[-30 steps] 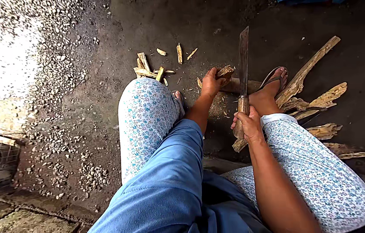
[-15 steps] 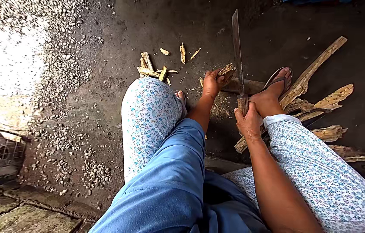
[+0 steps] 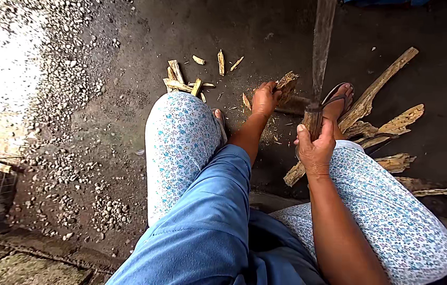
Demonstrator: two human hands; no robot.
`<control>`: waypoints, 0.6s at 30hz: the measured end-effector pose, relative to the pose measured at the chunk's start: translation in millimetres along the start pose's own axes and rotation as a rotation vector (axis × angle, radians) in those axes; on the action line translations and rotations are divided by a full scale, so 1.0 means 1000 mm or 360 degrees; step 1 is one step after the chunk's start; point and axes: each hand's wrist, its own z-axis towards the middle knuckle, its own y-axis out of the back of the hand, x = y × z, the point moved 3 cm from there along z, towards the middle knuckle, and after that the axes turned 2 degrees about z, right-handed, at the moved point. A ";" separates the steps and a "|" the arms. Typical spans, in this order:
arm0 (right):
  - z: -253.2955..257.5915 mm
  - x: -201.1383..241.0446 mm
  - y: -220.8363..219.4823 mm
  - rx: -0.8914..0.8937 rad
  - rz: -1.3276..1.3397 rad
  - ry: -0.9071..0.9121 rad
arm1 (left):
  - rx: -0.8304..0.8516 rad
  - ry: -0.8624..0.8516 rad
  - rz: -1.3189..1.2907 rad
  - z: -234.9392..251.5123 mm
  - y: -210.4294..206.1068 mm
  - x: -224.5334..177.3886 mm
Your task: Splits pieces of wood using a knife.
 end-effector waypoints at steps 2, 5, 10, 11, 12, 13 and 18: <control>0.004 0.012 0.005 -0.0146 -0.0007 0.0266 | 0.0065 0.0011 0.0084 0.000 -0.004 0.002; 0.003 0.011 0.004 -0.0245 -0.0125 0.0472 | 0.0105 0.0020 0.0124 0.001 -0.005 0.002; 0.008 -0.023 -0.014 0.0312 -0.0838 -0.0404 | 0.0121 -0.0015 0.0179 0.003 -0.004 0.002; 0.012 -0.027 -0.015 0.0381 -0.0862 -0.0508 | 0.0140 -0.0020 0.0203 0.004 -0.004 0.002; 0.014 -0.030 -0.015 0.0391 -0.0845 -0.0529 | 0.0163 -0.0021 0.0214 0.005 -0.003 0.001; 0.016 -0.034 -0.013 0.0381 -0.0798 -0.0530 | 0.0181 -0.0030 0.0203 0.005 -0.003 0.001; 0.012 -0.049 -0.015 0.0320 -0.0493 -0.0582 | 0.0106 -0.0145 -0.0112 0.001 -0.006 0.012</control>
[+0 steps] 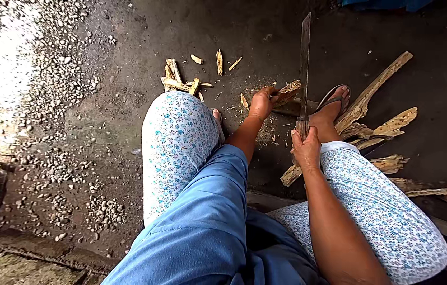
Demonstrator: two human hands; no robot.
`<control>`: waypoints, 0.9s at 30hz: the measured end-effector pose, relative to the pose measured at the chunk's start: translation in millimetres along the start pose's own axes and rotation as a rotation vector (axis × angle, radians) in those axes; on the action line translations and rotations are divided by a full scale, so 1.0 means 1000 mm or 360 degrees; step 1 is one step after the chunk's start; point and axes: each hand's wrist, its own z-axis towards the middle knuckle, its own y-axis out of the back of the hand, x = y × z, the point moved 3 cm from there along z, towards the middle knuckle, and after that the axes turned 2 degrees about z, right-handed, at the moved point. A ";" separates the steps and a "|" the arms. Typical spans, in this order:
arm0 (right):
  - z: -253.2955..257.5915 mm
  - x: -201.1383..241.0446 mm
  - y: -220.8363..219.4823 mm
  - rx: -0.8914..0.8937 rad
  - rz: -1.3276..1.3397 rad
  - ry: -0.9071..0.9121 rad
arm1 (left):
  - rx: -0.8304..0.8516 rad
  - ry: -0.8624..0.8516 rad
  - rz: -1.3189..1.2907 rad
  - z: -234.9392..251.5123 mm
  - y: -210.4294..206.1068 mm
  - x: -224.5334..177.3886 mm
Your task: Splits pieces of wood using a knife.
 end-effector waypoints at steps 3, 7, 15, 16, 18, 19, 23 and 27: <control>-0.004 0.002 -0.009 -0.0046 0.0023 -0.0006 | -0.0006 0.0040 -0.0104 0.000 0.001 0.002; -0.004 0.016 -0.018 -0.0041 -0.0140 -0.0003 | -0.0109 0.0085 -0.0192 0.001 0.003 0.007; 0.015 0.002 -0.023 0.0318 0.0707 0.0017 | -0.0132 0.0071 -0.0083 0.005 0.009 0.010; 0.013 0.002 -0.019 0.0368 0.0833 -0.0001 | -0.0135 0.0034 -0.0068 0.004 0.008 0.010; 0.010 0.001 -0.010 0.0400 0.0955 -0.0031 | -0.0132 -0.0042 -0.0020 0.003 0.005 0.009; 0.007 0.002 -0.004 0.0353 0.0851 -0.0043 | -0.0124 -0.0068 0.0008 0.003 0.004 0.007; -0.010 0.021 0.016 0.0010 -0.0098 -0.0050 | -0.0049 -0.0101 0.0091 0.000 0.002 0.001; -0.017 0.011 0.005 0.0077 0.0400 -0.0092 | -0.0031 -0.0116 0.0099 -0.003 0.002 0.000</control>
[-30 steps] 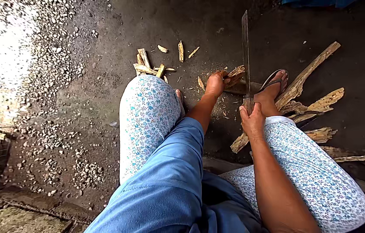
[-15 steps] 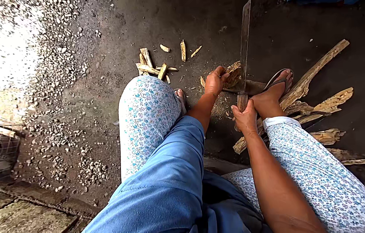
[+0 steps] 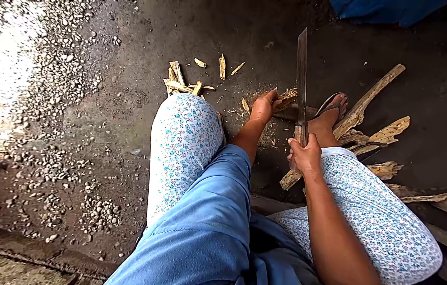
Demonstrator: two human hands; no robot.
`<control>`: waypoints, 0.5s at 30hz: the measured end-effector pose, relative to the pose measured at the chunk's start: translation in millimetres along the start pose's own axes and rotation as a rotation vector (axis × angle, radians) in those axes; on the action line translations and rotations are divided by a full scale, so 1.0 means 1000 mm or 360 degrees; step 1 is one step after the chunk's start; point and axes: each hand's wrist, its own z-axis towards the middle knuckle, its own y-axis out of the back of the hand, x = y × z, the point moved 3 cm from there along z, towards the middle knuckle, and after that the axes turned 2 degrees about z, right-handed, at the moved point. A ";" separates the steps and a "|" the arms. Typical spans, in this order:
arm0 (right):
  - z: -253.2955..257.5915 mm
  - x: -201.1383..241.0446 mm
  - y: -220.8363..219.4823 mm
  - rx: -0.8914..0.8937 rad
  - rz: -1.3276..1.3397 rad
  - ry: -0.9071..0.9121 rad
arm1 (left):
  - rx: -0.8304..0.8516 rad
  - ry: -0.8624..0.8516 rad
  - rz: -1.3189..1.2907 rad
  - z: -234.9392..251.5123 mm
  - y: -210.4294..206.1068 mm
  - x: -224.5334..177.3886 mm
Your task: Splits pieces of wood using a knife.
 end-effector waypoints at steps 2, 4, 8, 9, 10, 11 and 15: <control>0.001 -0.004 -0.003 0.0075 0.0354 -0.0051 | 0.0039 0.0022 0.0047 -0.001 0.002 -0.003; -0.001 0.006 0.003 -0.0062 -0.0073 0.0000 | 0.0070 0.0033 0.0069 0.002 0.003 -0.008; -0.007 0.026 0.009 -0.0260 -0.0476 0.0231 | 0.0026 0.0017 -0.0006 0.003 0.003 -0.005; -0.008 0.030 0.011 -0.0286 -0.0379 0.0326 | 0.0027 0.0030 -0.0015 0.003 0.003 -0.004; -0.009 0.037 0.014 -0.0311 -0.0272 0.0421 | 0.0023 0.0039 -0.0024 0.004 0.003 -0.004; -0.011 0.046 0.019 -0.0355 -0.0186 0.0528 | 0.0025 0.0052 -0.0031 0.004 0.003 -0.004; -0.030 0.106 0.046 -0.0629 0.0193 0.1173 | 0.0022 0.0079 -0.0050 0.004 0.004 0.000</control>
